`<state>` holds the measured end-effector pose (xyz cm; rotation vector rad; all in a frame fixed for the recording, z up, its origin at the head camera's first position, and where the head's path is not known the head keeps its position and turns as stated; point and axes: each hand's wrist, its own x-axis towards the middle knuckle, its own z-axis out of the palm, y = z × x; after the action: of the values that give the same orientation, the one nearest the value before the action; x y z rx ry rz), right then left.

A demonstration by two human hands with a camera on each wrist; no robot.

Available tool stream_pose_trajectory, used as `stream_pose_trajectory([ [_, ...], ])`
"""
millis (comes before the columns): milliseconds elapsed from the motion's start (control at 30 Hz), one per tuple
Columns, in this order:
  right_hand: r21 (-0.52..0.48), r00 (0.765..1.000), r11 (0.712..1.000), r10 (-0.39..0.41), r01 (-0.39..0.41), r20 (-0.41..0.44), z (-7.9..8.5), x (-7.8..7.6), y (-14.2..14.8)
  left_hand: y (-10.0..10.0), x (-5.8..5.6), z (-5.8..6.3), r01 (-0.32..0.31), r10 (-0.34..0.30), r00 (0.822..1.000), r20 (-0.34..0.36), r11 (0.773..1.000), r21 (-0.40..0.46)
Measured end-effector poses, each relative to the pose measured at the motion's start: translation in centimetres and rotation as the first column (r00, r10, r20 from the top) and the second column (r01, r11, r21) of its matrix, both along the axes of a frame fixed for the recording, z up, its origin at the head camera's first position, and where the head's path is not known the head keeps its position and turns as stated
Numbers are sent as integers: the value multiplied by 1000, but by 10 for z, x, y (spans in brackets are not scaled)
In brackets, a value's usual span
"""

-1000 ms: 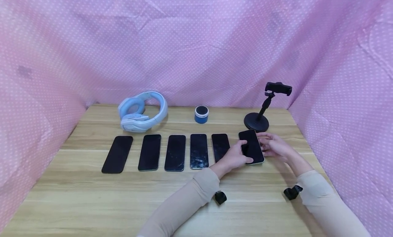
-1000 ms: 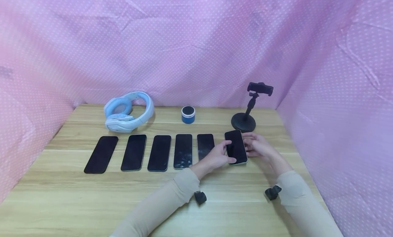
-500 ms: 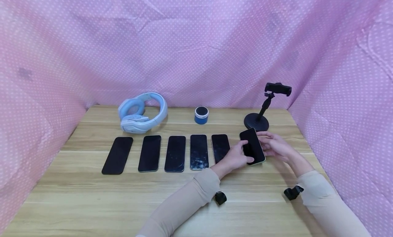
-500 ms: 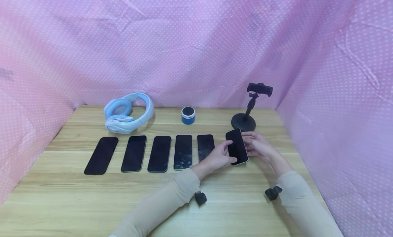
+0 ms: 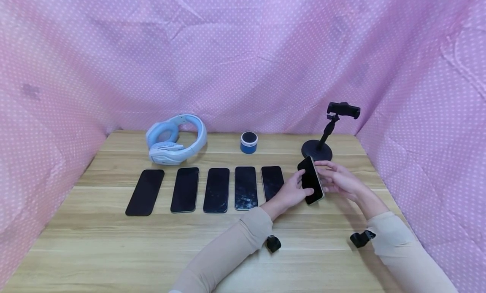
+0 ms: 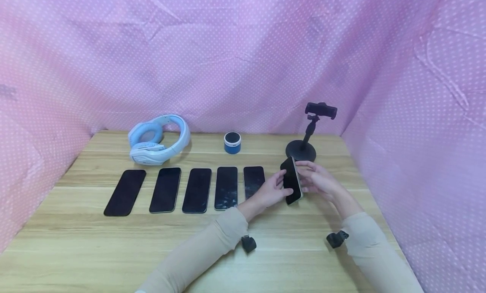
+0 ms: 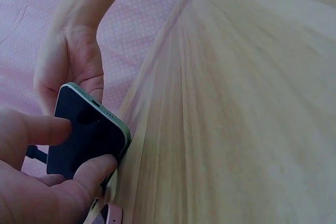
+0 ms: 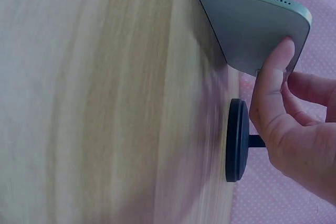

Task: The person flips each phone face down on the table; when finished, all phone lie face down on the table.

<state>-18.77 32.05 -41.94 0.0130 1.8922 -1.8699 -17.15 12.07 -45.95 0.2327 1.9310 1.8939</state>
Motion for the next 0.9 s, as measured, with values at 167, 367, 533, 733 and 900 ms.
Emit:
stream_pose_trajectory([
  [167,-3,1000,1000,20,-20,-9,-2,-1,1,3,0,1,-12,11,1000,15,997,75],
  [367,13,1000,1000,21,-20,-18,-3,-1,0,7,-1,2,-34,18,996,92,985,167],
  [533,43,999,999,28,-26,-33,-4,0,-1,8,-3,4,-65,35,990,133,972,225],
  [733,55,996,997,54,-51,-65,-5,1,-1,10,-2,4,-91,44,986,161,952,292],
  [900,54,996,997,54,-50,-77,-7,1,-1,10,-2,3,-100,51,985,162,943,316],
])
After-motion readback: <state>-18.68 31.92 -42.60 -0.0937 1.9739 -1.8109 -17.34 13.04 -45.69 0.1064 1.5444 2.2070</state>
